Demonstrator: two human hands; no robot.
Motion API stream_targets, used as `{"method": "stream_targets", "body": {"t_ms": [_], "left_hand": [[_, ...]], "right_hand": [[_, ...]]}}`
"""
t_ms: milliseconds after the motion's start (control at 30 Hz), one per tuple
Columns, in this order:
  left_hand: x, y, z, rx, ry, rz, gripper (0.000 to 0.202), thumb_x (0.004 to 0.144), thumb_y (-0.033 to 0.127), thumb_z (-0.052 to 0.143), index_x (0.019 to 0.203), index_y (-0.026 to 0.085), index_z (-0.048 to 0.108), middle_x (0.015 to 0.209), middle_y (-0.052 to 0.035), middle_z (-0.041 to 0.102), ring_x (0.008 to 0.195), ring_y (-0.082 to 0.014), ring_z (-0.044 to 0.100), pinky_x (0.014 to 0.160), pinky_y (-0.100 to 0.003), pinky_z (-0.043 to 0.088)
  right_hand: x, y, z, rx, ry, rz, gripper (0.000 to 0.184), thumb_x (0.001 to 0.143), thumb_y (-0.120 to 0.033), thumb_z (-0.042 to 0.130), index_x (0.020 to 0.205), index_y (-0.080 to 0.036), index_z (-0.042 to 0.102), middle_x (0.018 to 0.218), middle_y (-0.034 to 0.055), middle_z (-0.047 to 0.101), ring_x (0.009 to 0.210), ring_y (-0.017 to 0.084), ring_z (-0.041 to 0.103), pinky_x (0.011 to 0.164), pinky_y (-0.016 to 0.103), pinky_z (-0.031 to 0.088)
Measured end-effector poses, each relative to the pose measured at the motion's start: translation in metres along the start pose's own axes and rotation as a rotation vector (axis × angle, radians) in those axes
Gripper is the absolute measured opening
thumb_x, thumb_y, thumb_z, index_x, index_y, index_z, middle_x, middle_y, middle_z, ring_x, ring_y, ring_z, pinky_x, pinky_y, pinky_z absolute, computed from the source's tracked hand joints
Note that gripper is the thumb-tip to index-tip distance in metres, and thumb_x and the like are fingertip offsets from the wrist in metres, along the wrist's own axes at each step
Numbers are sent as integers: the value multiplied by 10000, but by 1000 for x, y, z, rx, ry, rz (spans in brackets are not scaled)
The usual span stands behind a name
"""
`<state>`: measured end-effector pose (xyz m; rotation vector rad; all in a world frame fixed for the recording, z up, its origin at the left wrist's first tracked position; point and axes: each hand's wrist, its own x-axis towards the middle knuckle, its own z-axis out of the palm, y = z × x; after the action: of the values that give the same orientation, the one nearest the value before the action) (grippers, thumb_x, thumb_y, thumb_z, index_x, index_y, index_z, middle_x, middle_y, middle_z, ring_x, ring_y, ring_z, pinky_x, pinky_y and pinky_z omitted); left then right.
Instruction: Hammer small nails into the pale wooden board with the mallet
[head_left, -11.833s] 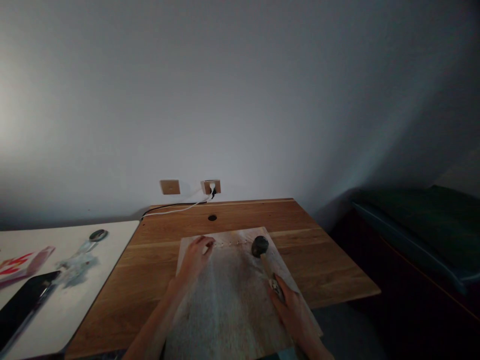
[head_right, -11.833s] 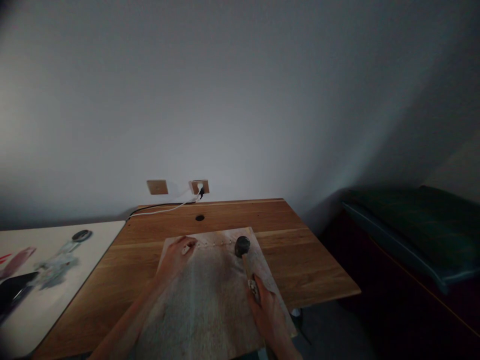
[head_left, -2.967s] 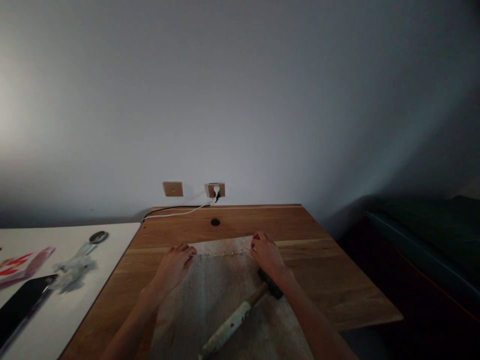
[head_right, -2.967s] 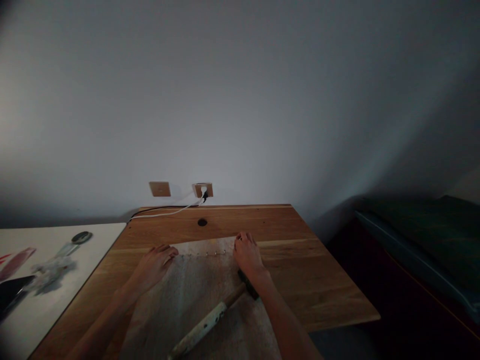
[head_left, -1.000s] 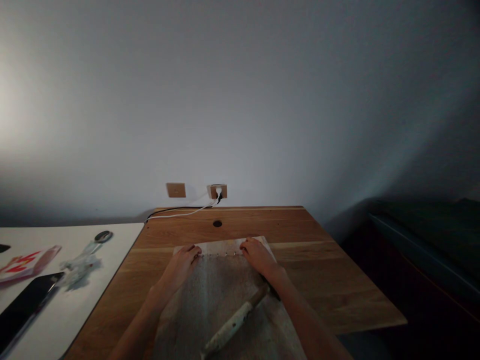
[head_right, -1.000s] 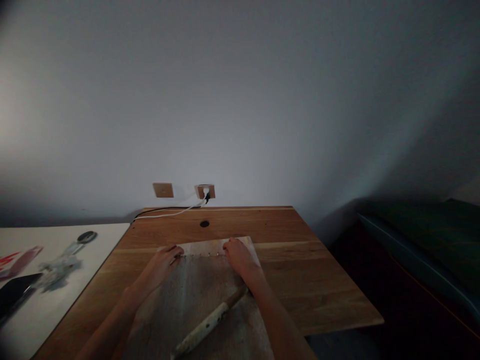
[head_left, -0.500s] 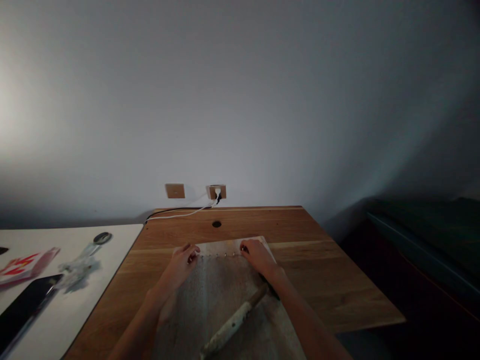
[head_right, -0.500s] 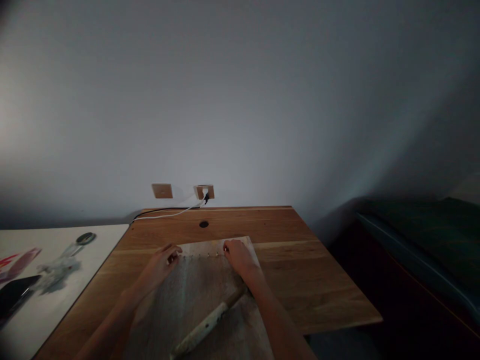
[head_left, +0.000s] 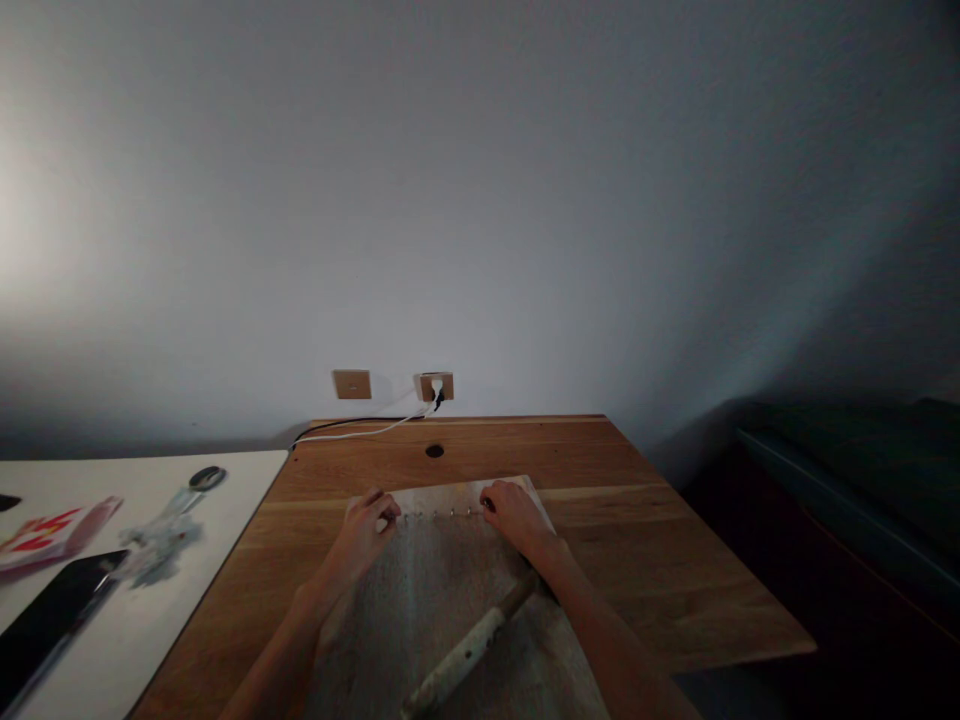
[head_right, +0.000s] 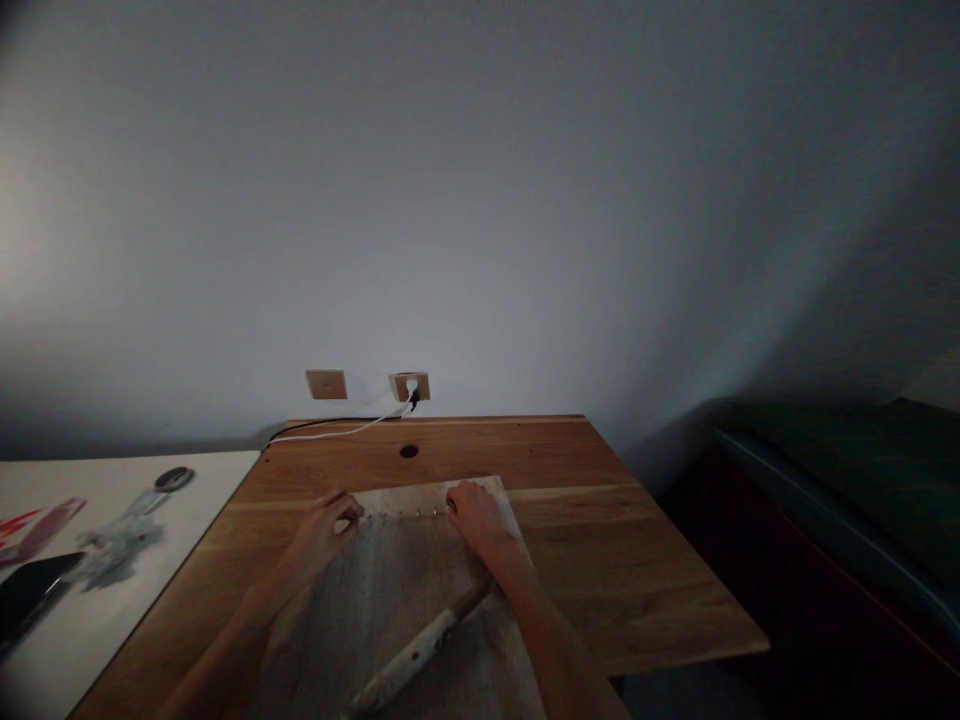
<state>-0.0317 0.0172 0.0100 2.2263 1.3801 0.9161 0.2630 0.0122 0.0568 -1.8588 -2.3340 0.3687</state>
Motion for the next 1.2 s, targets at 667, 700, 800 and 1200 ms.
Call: {"method": "stream_targets", "body": {"t_ms": [667, 700, 800, 1200], "left_hand": [[1, -3, 3, 71, -73, -77, 325, 837, 94, 516, 1088, 194, 697, 923, -69, 708, 810, -188, 672, 788, -288, 510], [2, -3, 3, 71, -83, -83, 337, 835, 86, 509, 1107, 190, 679, 912, -63, 704, 799, -184, 668, 779, -285, 506], [2, 1, 2, 69, -113, -48, 269, 854, 98, 492, 1030, 195, 671, 913, -57, 696, 825, -186, 659, 771, -281, 491], [8, 8, -1, 103, -142, 18, 245, 869, 137, 481, 871, 203, 717, 875, -58, 688, 817, -192, 636, 811, -295, 479]], "right_hand": [[1, -13, -3, 112, 15, -46, 253, 940, -208, 571, 1035, -167, 802, 1049, 114, 783, 1000, 211, 704, 878, 238, 447], [2, -13, -3, 106, 10, -44, 250, 942, -212, 572, 1030, -173, 803, 1045, 112, 783, 1000, 210, 703, 880, 237, 444], [4, -15, -2, 89, -6, -39, 242, 943, -217, 576, 1017, -187, 805, 1051, 108, 781, 1012, 208, 696, 888, 238, 438], [6, -22, 1, 29, -41, -38, 249, 959, -244, 574, 1030, -167, 799, 1049, 135, 769, 1020, 232, 689, 861, 259, 444]]}}
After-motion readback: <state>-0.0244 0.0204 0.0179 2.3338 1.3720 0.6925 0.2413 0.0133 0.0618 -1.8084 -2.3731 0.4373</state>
